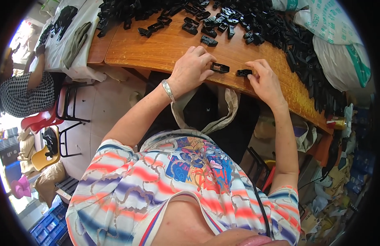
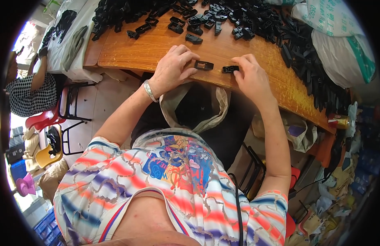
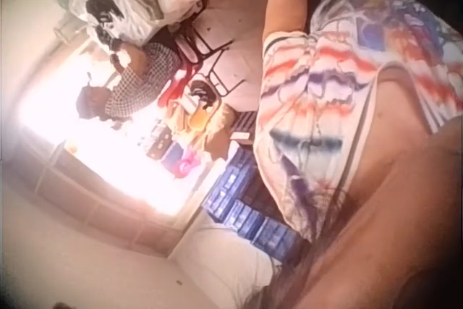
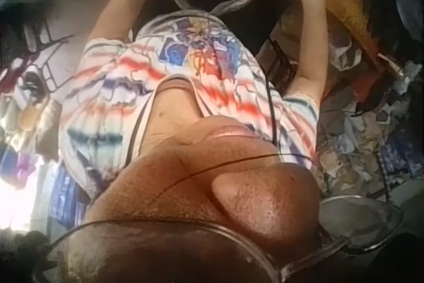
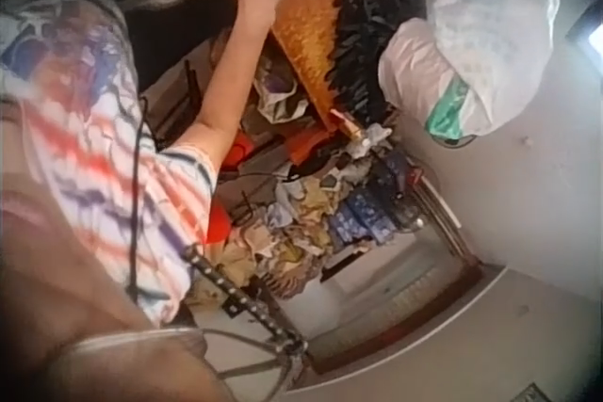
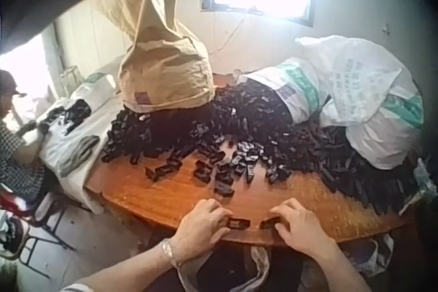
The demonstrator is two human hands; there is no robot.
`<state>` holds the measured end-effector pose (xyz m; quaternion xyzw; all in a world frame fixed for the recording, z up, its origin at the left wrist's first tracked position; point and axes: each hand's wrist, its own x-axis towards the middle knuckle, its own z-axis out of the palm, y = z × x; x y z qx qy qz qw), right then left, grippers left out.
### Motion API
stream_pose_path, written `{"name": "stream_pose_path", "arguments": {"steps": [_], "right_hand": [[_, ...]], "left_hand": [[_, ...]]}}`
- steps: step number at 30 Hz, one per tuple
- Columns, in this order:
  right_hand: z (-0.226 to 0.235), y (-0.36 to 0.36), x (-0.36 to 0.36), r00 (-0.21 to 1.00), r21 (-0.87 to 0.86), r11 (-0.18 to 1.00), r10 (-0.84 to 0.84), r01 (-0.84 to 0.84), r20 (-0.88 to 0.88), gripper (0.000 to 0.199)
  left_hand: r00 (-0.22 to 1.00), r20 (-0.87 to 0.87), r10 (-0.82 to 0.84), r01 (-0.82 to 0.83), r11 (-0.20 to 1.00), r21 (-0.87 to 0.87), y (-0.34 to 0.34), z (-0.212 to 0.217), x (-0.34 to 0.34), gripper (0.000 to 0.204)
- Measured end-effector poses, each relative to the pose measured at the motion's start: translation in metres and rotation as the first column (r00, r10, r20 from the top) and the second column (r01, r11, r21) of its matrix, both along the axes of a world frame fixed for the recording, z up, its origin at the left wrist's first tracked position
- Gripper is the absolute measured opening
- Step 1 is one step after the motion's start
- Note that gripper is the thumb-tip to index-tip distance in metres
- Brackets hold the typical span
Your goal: Assembling small black plastic buckle or clip components at a manufacturing workbench.
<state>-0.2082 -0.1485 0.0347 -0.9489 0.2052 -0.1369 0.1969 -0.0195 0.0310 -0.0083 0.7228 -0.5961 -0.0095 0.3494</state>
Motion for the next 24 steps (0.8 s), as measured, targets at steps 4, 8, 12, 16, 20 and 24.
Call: {"name": "stream_pose_path", "arguments": {"steps": [4, 8, 12, 16, 20, 24], "right_hand": [[-0.016, 0.002, 0.001, 0.999, 0.021, 0.999, 0.03, -0.031, 0.028, 0.023], [-0.01, 0.024, 0.02, 0.972, 0.142, 0.986, 0.054, -0.088, 0.228, 0.023], [-0.019, 0.031, 0.037, 0.955, 0.04, 0.986, 0.143, -0.159, 0.259, 0.024], [-0.018, 0.034, 0.041, 0.947, -0.031, 0.981, 0.193, -0.192, 0.255, 0.021], [-0.022, 0.049, 0.038, 0.969, -0.327, 0.919, 0.245, -0.221, 0.034, 0.024], [-0.034, 0.047, 0.035, 0.958, -0.454, 0.856, 0.285, -0.246, 0.017, 0.029]], "left_hand": [[1.0, 0.011, 0.003, -0.003, 1.0, -0.009, -0.005, -0.001, -0.002, 0.029], [1.0, 0.014, 0.014, -0.014, 1.0, -0.012, -0.005, -0.001, -0.003, 0.027], [1.0, -0.003, 0.019, -0.019, 1.0, -0.005, -0.006, -0.001, -0.003, 0.026], [1.0, -0.011, 0.023, -0.023, 1.0, -0.011, -0.007, -0.004, -0.003, 0.025], [1.0, -0.011, 0.016, -0.016, 1.0, 0.002, -0.007, -0.003, -0.001, 0.024], [1.0, -0.015, 0.008, -0.008, 1.0, 0.005, -0.007, -0.001, 0.0, 0.024]]}}
